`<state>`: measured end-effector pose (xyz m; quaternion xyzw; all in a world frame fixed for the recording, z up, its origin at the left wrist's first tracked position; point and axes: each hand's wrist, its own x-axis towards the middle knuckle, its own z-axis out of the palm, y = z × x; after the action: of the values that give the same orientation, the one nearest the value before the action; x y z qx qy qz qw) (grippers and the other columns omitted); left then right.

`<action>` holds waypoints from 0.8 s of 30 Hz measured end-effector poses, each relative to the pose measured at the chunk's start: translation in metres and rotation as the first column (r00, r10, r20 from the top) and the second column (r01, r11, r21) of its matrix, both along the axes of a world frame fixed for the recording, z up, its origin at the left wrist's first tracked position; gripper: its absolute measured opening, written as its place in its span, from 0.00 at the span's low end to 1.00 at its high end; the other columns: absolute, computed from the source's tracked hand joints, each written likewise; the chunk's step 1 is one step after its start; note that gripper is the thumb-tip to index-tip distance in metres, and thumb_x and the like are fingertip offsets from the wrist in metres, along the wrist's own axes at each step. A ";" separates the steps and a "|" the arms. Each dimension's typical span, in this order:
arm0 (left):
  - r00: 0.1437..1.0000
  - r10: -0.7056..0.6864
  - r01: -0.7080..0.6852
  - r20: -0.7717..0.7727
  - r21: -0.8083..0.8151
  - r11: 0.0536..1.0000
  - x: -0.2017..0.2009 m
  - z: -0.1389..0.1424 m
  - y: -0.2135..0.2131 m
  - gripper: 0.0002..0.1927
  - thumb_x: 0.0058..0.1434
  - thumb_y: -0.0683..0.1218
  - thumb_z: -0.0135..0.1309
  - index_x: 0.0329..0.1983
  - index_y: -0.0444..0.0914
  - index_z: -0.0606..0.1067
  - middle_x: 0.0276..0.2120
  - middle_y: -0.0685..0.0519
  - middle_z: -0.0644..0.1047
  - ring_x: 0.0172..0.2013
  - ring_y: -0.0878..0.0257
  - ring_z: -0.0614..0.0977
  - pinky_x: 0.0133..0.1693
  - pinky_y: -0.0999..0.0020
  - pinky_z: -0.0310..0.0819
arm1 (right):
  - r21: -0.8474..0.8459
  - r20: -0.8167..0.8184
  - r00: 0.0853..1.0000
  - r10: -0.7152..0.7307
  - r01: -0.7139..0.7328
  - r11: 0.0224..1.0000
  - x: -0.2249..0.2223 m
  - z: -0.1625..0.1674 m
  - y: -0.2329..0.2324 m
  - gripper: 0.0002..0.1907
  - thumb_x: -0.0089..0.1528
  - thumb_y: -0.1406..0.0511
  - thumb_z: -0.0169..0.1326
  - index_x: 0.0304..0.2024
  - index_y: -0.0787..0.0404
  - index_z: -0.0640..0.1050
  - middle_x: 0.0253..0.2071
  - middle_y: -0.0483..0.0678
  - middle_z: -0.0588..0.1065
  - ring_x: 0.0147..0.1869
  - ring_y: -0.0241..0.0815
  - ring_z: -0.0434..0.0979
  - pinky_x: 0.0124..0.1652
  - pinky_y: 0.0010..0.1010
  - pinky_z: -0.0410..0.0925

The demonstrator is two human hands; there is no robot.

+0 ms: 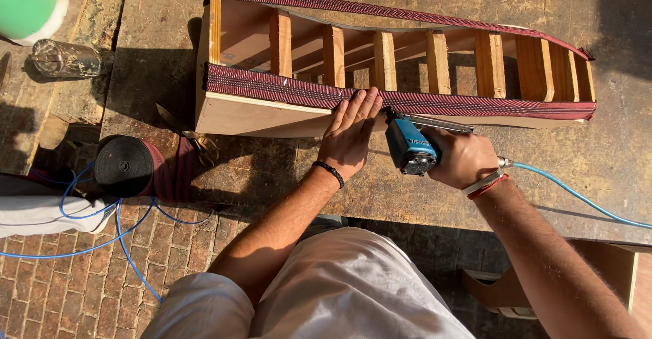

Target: The person attaches a red webbing strap to a curved wooden frame using a pneumatic staple gun. They position the strap along the frame, staple it in place, trim excess with scissors, and continue stapling along the length of the frame.

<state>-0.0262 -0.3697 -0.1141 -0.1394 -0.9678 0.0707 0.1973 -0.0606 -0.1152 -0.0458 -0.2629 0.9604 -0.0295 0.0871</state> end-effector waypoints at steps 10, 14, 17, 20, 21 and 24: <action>0.994 0.092 -0.103 -0.053 -0.278 0.955 -0.004 -0.008 0.013 0.46 0.61 0.49 0.54 0.80 0.43 0.47 0.78 0.49 0.45 0.77 0.56 0.46 0.74 0.53 0.26 | -0.011 0.422 0.810 -0.407 0.454 0.891 -0.046 0.027 0.014 0.23 0.53 0.61 0.71 0.46 0.66 0.81 0.38 0.55 0.83 0.38 0.46 0.86 0.40 0.36 0.79; 0.935 -0.106 0.025 0.339 0.235 0.972 -0.001 -0.012 0.016 0.46 0.59 0.47 0.53 0.78 0.32 0.49 0.78 0.41 0.46 0.77 0.49 0.44 0.72 0.49 0.26 | -0.214 0.535 0.803 -0.264 0.431 0.877 -0.061 0.034 0.014 0.20 0.50 0.65 0.68 0.43 0.63 0.80 0.35 0.55 0.84 0.37 0.47 0.85 0.39 0.40 0.79; 0.977 -0.119 0.053 0.175 0.342 0.938 0.006 -0.012 0.019 0.44 0.62 0.46 0.52 0.79 0.33 0.50 0.79 0.44 0.46 0.79 0.51 0.43 0.76 0.51 0.25 | -0.223 0.577 0.787 -0.219 0.410 0.884 -0.072 0.037 0.018 0.18 0.51 0.65 0.67 0.42 0.62 0.80 0.32 0.54 0.83 0.35 0.47 0.85 0.39 0.41 0.79; 0.959 -0.094 0.007 0.268 0.307 0.952 0.008 -0.008 0.023 0.45 0.57 0.44 0.51 0.78 0.34 0.50 0.78 0.44 0.48 0.77 0.51 0.45 0.74 0.51 0.26 | -0.095 0.539 0.809 -0.234 0.335 0.938 -0.087 0.038 0.021 0.17 0.52 0.61 0.68 0.40 0.62 0.81 0.32 0.53 0.83 0.34 0.45 0.84 0.40 0.38 0.79; 0.957 -0.092 0.013 0.274 0.274 0.962 0.007 -0.007 0.023 0.45 0.57 0.44 0.51 0.78 0.33 0.50 0.78 0.43 0.48 0.77 0.51 0.45 0.74 0.51 0.26 | -0.042 0.534 0.812 -0.236 0.304 0.952 -0.091 0.038 0.020 0.17 0.53 0.60 0.67 0.40 0.62 0.81 0.31 0.54 0.83 0.33 0.46 0.85 0.39 0.38 0.80; 0.939 -0.065 0.003 0.337 0.183 0.983 0.004 -0.001 0.021 0.47 0.56 0.45 0.52 0.78 0.32 0.47 0.78 0.42 0.47 0.77 0.51 0.45 0.73 0.50 0.26 | 0.093 0.514 0.827 -0.227 0.209 0.973 -0.095 0.037 0.016 0.19 0.55 0.55 0.66 0.39 0.62 0.82 0.32 0.54 0.84 0.32 0.45 0.84 0.37 0.35 0.80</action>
<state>-0.0224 -0.3484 -0.1153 -0.1479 -0.9872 -0.0457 0.0396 -0.1558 -0.0993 -0.0084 -0.1323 0.9247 -0.0940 0.3445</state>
